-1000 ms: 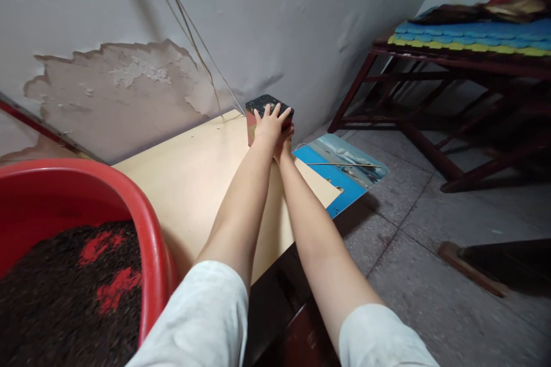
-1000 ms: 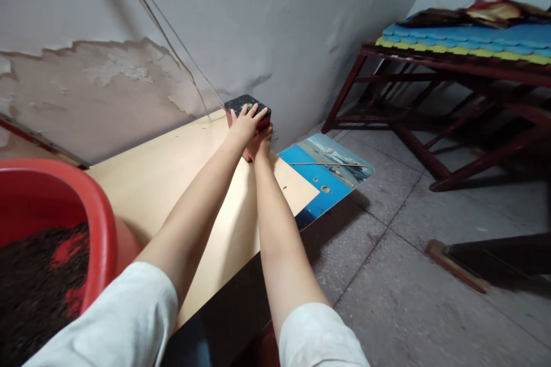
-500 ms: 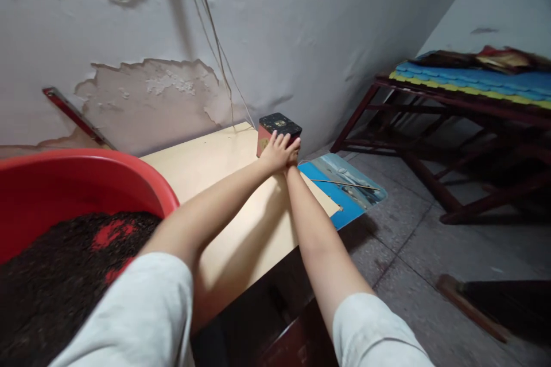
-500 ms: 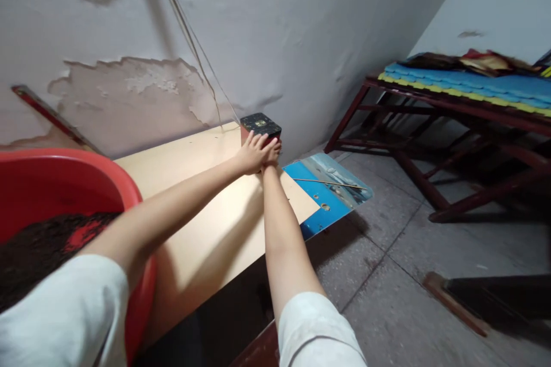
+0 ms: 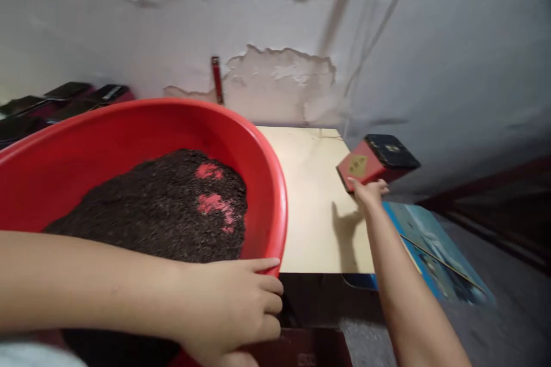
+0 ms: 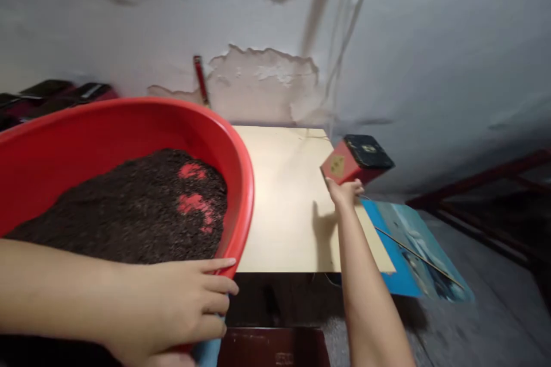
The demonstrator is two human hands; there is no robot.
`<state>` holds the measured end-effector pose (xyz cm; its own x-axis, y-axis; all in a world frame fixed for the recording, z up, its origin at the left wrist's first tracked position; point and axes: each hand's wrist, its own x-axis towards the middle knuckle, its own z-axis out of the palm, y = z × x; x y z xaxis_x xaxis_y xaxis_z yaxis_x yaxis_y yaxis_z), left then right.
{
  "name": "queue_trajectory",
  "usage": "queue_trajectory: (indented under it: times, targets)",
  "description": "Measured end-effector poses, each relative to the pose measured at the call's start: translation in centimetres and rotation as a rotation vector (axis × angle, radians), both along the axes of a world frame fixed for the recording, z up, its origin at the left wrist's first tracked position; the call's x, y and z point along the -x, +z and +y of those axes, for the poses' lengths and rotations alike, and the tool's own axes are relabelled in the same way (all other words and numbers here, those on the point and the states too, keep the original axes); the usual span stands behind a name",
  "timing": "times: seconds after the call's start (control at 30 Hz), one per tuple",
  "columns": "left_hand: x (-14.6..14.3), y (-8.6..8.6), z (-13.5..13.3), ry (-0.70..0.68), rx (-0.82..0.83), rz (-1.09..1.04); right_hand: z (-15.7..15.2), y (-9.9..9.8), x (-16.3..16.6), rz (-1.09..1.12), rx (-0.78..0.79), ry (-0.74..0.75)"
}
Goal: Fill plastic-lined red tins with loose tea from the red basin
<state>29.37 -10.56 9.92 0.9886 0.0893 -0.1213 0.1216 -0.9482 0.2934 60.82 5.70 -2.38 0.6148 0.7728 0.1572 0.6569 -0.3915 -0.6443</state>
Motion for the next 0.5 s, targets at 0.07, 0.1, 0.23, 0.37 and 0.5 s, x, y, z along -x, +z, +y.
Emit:
queue_trajectory:
  times: [0.07,0.1,0.23,0.37,0.5]
  targets:
    - [1.6,-1.0,-1.9,0.036,-0.022,-0.074,-1.3,0.9,3.0,0.101,-0.011,0.012]
    - [1.8,-1.6,-2.4,0.042,-0.045,-0.095,-2.1,1.7,4.8,0.152,-0.023,0.088]
    - [1.0,-3.6,-2.8,0.034,-0.126,-0.117,-5.5,6.7,12.5,0.369,-0.235,0.508]
    - [0.2,-3.7,-2.6,0.032,-0.215,-0.086,-8.1,11.1,19.4,0.299,-0.259,0.916]
    - [1.6,-2.3,-4.2,0.021,-0.391,-0.13,-8.8,11.7,25.1,0.136,-0.048,1.186]
